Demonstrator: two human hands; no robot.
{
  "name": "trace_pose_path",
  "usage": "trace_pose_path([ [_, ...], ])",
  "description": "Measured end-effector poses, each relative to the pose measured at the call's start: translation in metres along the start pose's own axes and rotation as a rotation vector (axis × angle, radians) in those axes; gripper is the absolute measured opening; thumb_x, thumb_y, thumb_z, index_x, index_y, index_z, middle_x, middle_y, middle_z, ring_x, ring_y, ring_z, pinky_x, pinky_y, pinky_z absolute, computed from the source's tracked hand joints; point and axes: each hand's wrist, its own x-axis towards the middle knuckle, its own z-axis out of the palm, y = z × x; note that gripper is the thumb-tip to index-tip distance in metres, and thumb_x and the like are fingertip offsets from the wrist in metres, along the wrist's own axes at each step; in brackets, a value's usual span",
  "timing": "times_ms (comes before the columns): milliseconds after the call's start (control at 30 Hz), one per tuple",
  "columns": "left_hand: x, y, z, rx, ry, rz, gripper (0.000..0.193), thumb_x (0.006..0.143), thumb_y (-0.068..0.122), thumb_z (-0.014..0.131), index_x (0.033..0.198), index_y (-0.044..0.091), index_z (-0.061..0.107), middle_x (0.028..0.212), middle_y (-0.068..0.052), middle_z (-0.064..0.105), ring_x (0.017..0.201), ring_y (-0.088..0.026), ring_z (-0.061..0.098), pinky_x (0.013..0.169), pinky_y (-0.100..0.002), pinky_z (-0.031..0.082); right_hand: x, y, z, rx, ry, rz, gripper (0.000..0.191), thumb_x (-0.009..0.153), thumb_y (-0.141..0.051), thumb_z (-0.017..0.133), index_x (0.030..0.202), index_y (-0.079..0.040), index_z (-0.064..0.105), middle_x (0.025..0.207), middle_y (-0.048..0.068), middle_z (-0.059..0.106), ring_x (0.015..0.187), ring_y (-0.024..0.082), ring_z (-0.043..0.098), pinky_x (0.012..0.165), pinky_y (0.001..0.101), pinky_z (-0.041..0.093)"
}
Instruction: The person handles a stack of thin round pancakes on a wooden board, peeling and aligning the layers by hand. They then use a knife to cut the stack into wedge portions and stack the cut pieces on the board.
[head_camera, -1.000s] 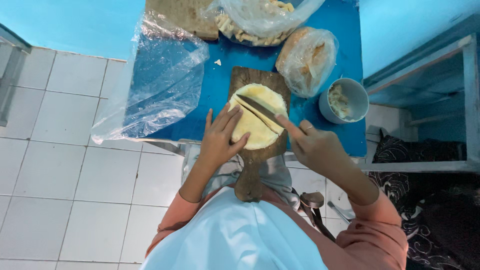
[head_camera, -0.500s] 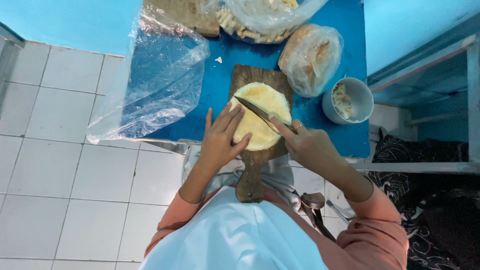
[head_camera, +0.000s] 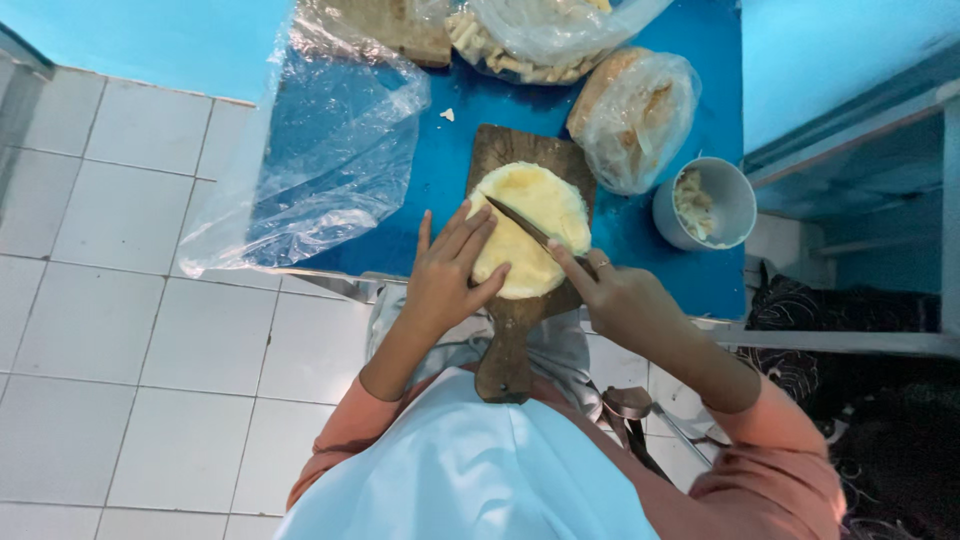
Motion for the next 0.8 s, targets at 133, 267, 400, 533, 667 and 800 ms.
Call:
trace_pose_path([
  [133, 0.000, -0.001, 0.001, 0.028, 0.004, 0.009, 0.056, 0.092, 0.035, 0.074, 0.137, 0.003, 0.063, 0.148, -0.010, 0.060, 0.148, -0.030, 0.046, 0.123, -0.064, 0.019, 0.002, 0.000, 0.005, 0.026, 0.043, -0.009, 0.086, 0.071, 0.002, 0.065, 0.154, -0.006, 0.042, 0.098, 0.020, 0.062, 0.054, 0.028, 0.063, 0.047, 0.0376, 0.052],
  [267, 0.000, -0.002, 0.000, 0.043, -0.002, 0.002, 0.056, 0.092, 0.035, 0.074, 0.137, 0.004, 0.063, 0.147, -0.010, 0.060, 0.148, -0.030, 0.046, 0.123, -0.065, 0.016, -0.003, 0.000, 0.000, 0.075, 0.017, 0.024, 0.081, 0.075, 0.000, 0.065, 0.153, -0.008, 0.043, 0.098, 0.018, 0.062, 0.055, 0.030, 0.063, 0.047, 0.0394, 0.051],
  [400, 0.001, 0.000, -0.002, 0.062, 0.001, 0.000, 0.056, 0.092, 0.034, 0.075, 0.138, 0.005, 0.063, 0.147, -0.010, 0.060, 0.147, -0.029, 0.047, 0.122, -0.067, 0.015, -0.027, 0.006, -0.021, 0.128, -0.053, 0.114, 0.073, 0.084, -0.006, 0.065, 0.153, -0.018, 0.045, 0.092, 0.014, 0.063, 0.056, 0.032, 0.064, 0.047, 0.0416, 0.051],
  [533, 0.005, 0.001, -0.005, -0.020, 0.007, -0.058, 0.062, 0.089, 0.034, 0.077, 0.141, 0.004, 0.060, 0.147, -0.012, 0.058, 0.144, -0.031, 0.048, 0.119, -0.066, 0.017, -0.056, 0.019, -0.041, 0.193, 0.088, 0.314, 0.059, 0.092, -0.016, 0.067, 0.147, -0.030, 0.051, 0.093, 0.010, 0.069, 0.059, 0.032, 0.065, 0.049, 0.0406, 0.052],
  [667, 0.010, 0.002, -0.005, -0.103, 0.124, -0.116, 0.066, 0.091, 0.032, 0.076, 0.143, -0.002, 0.053, 0.146, -0.021, 0.054, 0.135, -0.038, 0.051, 0.113, -0.056, 0.033, -0.070, 0.026, -0.031, 0.189, 0.231, 0.433, 0.060, 0.093, -0.017, 0.068, 0.149, -0.017, 0.050, 0.092, 0.011, 0.068, 0.071, 0.033, 0.069, 0.059, 0.0416, 0.054],
  [800, 0.019, 0.001, -0.001, 0.087, 0.194, -0.173, 0.065, 0.092, 0.032, 0.078, 0.137, -0.008, 0.055, 0.134, -0.026, 0.054, 0.115, -0.043, 0.053, 0.096, -0.050, 0.042, -0.064, 0.032, 0.001, 0.070, 0.185, 0.524, 0.058, 0.088, -0.021, 0.074, 0.140, -0.006, 0.053, 0.103, 0.016, 0.067, 0.072, 0.036, 0.069, 0.056, 0.0446, 0.053],
])
